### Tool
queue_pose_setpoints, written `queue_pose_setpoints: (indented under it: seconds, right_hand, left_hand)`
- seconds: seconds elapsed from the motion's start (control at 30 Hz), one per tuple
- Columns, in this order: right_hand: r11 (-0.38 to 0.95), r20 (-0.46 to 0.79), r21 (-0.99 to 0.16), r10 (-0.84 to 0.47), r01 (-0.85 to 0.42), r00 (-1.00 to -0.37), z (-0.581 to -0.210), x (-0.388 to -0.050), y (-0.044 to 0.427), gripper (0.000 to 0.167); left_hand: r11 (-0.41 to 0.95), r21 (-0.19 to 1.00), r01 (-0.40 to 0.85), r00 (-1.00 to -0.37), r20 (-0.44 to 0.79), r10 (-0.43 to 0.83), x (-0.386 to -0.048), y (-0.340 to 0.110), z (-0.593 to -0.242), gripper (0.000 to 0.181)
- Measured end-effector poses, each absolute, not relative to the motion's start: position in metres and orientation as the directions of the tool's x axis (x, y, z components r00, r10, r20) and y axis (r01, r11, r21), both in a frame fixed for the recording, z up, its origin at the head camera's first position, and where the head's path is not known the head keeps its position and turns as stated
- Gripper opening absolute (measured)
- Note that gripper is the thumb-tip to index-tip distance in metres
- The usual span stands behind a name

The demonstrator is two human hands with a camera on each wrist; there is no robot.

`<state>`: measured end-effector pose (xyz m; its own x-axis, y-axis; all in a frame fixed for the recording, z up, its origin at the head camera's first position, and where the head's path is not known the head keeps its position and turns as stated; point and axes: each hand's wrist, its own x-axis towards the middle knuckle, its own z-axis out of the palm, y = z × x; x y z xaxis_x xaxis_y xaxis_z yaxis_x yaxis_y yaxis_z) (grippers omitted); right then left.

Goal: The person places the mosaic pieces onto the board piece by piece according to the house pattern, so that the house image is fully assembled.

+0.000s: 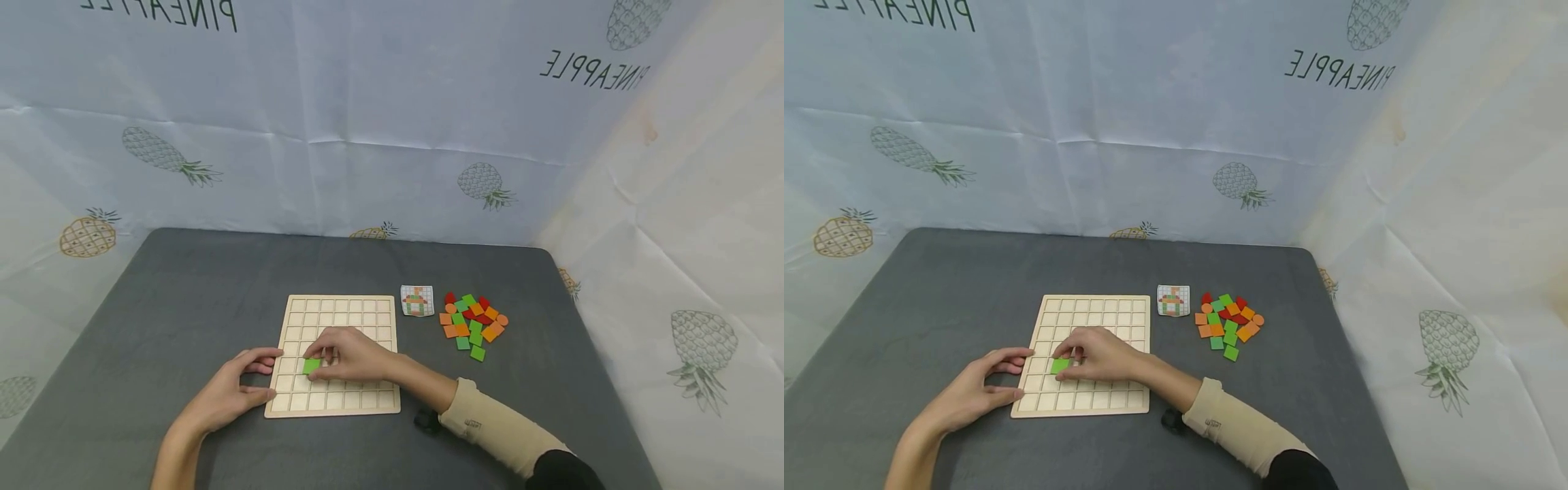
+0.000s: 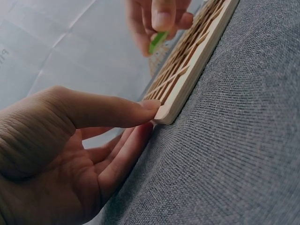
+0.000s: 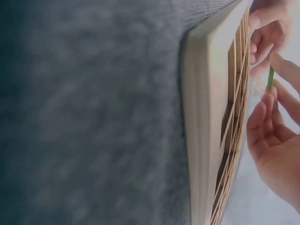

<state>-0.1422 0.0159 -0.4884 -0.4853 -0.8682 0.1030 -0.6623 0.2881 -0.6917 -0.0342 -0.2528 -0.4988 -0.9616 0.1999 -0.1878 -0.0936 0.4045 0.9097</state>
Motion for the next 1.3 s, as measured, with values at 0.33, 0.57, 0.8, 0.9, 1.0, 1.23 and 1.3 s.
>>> queue_pose_setpoints:
  seconds: [0.33, 0.57, 0.8, 0.9, 1.0, 1.23, 1.3]
  right_hand:
    - [0.350, 0.033, -0.653, -0.873, -0.672, -0.486, -0.491, -0.146, 0.001, 0.030]
    - [0.391, -0.005, -0.633, -0.865, -0.669, -0.501, -0.490, -0.144, -0.006, 0.028]
    - [0.432, -0.036, -0.592, -0.857, -0.680, -0.514, -0.486, -0.144, -0.010, 0.030]
    - [0.434, -0.046, -0.591, -0.860, -0.680, -0.509, -0.485, -0.144, -0.011, 0.031]
    - [0.429, -0.051, -0.593, -0.864, -0.681, -0.501, -0.485, -0.145, -0.011, 0.031]
    - [0.421, -0.061, -0.600, -0.872, -0.681, -0.485, -0.482, -0.147, -0.009, 0.028]
    - [0.415, -0.065, -0.612, -0.875, -0.673, -0.481, -0.482, -0.147, -0.008, 0.028]
  left_hand:
    - [0.402, 0.911, -0.087, -0.963, -0.180, 0.200, -0.034, -0.253, -0.498, 0.068]
    - [0.398, 0.913, -0.090, -0.963, -0.182, 0.199, -0.034, -0.252, -0.498, 0.069]
    - [0.405, 0.911, -0.079, -0.964, -0.173, 0.200, -0.034, -0.252, -0.498, 0.069]
    - [0.409, 0.909, -0.082, -0.964, -0.176, 0.197, -0.033, -0.252, -0.498, 0.069]
    - [0.416, 0.906, -0.082, -0.965, -0.176, 0.193, -0.033, -0.252, -0.498, 0.069]
    - [0.416, 0.906, -0.074, -0.966, -0.170, 0.197, -0.034, -0.253, -0.497, 0.069]
    - [0.415, 0.907, -0.078, -0.964, -0.174, 0.200, -0.034, -0.253, -0.497, 0.069]
